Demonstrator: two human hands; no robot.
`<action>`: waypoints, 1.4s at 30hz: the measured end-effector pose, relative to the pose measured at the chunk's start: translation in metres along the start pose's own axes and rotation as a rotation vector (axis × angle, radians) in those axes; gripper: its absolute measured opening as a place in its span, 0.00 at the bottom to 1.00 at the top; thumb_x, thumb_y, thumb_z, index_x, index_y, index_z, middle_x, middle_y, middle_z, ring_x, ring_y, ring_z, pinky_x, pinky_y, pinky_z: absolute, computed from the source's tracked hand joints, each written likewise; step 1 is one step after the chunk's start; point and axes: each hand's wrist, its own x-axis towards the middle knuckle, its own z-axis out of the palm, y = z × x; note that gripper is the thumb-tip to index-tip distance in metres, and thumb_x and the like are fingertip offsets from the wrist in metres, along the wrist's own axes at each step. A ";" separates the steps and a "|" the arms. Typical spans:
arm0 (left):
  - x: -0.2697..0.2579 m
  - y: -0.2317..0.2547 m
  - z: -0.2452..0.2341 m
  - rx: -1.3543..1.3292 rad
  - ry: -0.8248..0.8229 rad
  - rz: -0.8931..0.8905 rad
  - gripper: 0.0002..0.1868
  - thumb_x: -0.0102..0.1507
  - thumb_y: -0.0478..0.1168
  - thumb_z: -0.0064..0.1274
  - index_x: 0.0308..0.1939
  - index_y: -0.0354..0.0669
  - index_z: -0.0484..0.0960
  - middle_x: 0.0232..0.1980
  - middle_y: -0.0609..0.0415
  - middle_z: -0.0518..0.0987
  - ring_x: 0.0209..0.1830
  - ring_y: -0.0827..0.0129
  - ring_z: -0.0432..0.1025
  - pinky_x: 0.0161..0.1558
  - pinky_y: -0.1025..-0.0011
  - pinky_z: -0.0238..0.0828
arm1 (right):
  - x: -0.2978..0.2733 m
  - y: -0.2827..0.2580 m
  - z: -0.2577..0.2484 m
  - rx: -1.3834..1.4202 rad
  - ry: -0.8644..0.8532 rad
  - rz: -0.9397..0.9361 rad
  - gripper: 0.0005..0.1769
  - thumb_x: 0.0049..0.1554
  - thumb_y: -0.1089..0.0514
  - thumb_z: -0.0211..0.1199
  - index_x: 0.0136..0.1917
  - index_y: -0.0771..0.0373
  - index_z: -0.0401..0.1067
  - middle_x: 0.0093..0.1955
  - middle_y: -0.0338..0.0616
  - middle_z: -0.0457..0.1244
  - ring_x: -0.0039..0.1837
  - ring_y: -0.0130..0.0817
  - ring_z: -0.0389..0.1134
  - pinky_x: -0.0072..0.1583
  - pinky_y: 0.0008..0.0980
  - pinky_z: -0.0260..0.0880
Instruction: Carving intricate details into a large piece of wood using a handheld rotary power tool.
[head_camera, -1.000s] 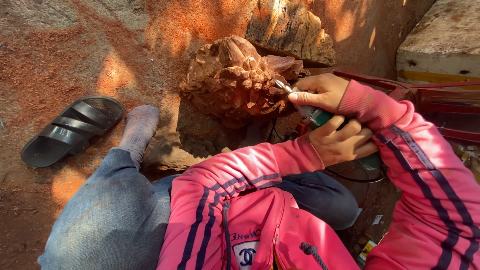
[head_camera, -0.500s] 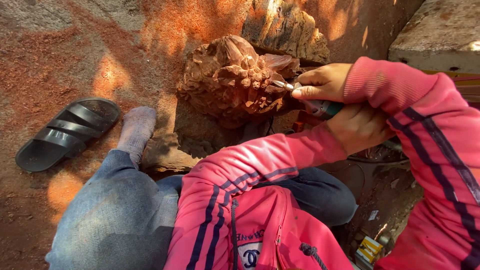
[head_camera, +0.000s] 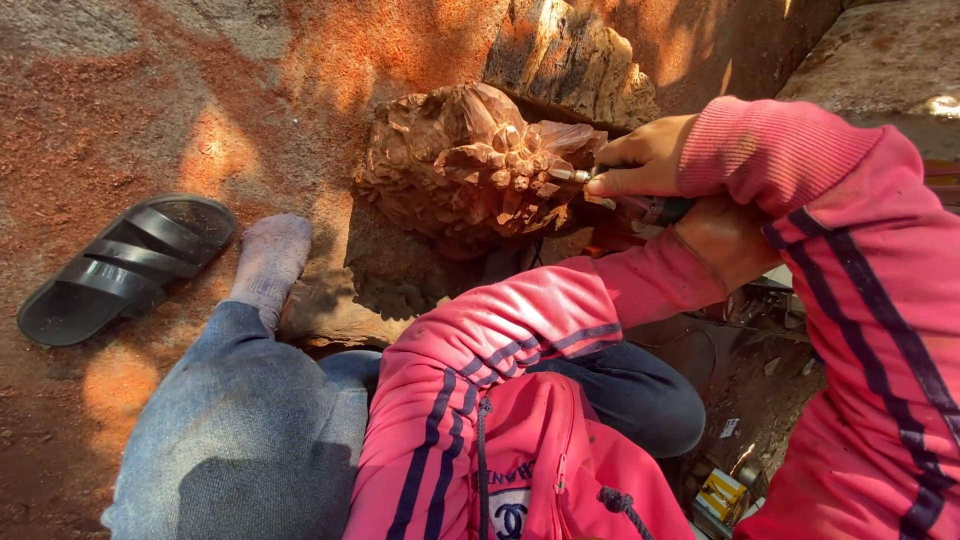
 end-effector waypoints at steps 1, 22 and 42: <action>-0.007 -0.004 -0.001 0.002 -0.003 0.002 0.11 0.71 0.35 0.35 0.35 0.46 0.70 0.33 0.53 0.67 0.34 0.57 0.66 0.42 0.62 0.67 | 0.003 -0.001 -0.001 0.001 -0.001 -0.001 0.35 0.60 0.27 0.48 0.66 0.51 0.73 0.67 0.49 0.68 0.72 0.52 0.65 0.74 0.50 0.61; -0.203 0.004 -0.084 0.053 -0.039 0.051 0.12 0.71 0.39 0.35 0.40 0.46 0.75 0.35 0.54 0.70 0.34 0.57 0.68 0.39 0.60 0.70 | 0.009 0.011 0.009 0.053 0.037 -0.039 0.32 0.63 0.29 0.47 0.53 0.56 0.77 0.49 0.54 0.72 0.59 0.57 0.72 0.64 0.53 0.69; -0.084 0.032 0.040 0.093 -0.056 0.125 0.16 0.71 0.42 0.34 0.45 0.47 0.79 0.37 0.55 0.72 0.33 0.57 0.71 0.36 0.58 0.73 | -0.004 -0.004 0.043 0.212 0.248 -0.107 0.26 0.66 0.36 0.48 0.46 0.60 0.71 0.39 0.58 0.70 0.47 0.59 0.72 0.53 0.54 0.72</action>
